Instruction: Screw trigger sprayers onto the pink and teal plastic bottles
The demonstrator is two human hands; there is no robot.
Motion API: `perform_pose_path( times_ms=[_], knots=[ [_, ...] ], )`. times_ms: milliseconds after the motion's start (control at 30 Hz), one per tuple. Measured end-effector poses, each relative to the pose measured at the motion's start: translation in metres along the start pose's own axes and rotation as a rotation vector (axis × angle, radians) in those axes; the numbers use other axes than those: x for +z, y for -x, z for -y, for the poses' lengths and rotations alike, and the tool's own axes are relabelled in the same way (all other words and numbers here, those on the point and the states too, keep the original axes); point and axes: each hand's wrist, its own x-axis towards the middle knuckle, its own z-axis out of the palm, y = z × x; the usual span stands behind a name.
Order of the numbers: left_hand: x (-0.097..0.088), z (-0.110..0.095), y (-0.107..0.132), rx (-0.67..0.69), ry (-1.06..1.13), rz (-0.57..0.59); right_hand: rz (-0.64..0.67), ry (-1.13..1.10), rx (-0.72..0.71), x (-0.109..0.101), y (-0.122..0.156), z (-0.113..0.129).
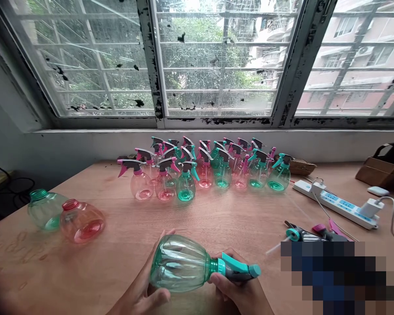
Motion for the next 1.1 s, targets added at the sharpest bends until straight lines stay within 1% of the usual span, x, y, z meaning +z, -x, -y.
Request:
perform_pose_path(
  times_ms=[100, 200, 267, 500, 600, 700, 800, 967, 1033, 1100],
  knots=[
    [0.000, 0.003, -0.003, 0.028, -0.047, -0.003, -0.014, -0.011, -0.023, 0.000, -0.001, 0.003],
    [0.003, 0.006, -0.006, 0.076, -0.151, -0.051, -0.041, -0.047, -0.022, 0.001, -0.001, 0.005],
    [0.004, 0.008, -0.006, 0.078, -0.176, -0.068, -0.044, -0.051, -0.019, 0.002, -0.001, 0.005],
    [-0.003, 0.014, -0.005, 0.008, -0.022, -0.002, -0.034, 0.021, 0.019, 0.003, 0.002, 0.003],
    [-0.004, 0.013, -0.007, 0.002, -0.097, 0.005, -0.050, 0.021, 0.008, 0.003, 0.001, 0.004],
    [-0.001, 0.011, -0.008, 0.008, -0.167, -0.033, -0.067, 0.007, -0.004, 0.002, 0.000, 0.004],
    [0.000, 0.011, -0.006, -0.007, -0.140, -0.061, -0.049, 0.026, 0.001, 0.002, 0.000, 0.002],
    [-0.002, 0.011, -0.003, -0.028, -0.011, -0.014, -0.028, 0.071, 0.020, 0.001, 0.001, 0.001],
    [-0.002, 0.009, -0.004, -0.001, -0.014, -0.008, -0.035, 0.080, 0.019, 0.001, 0.001, 0.003],
    [0.000, 0.007, -0.005, 0.033, -0.065, -0.028, -0.044, 0.076, 0.006, 0.002, 0.001, 0.005]
  ],
)
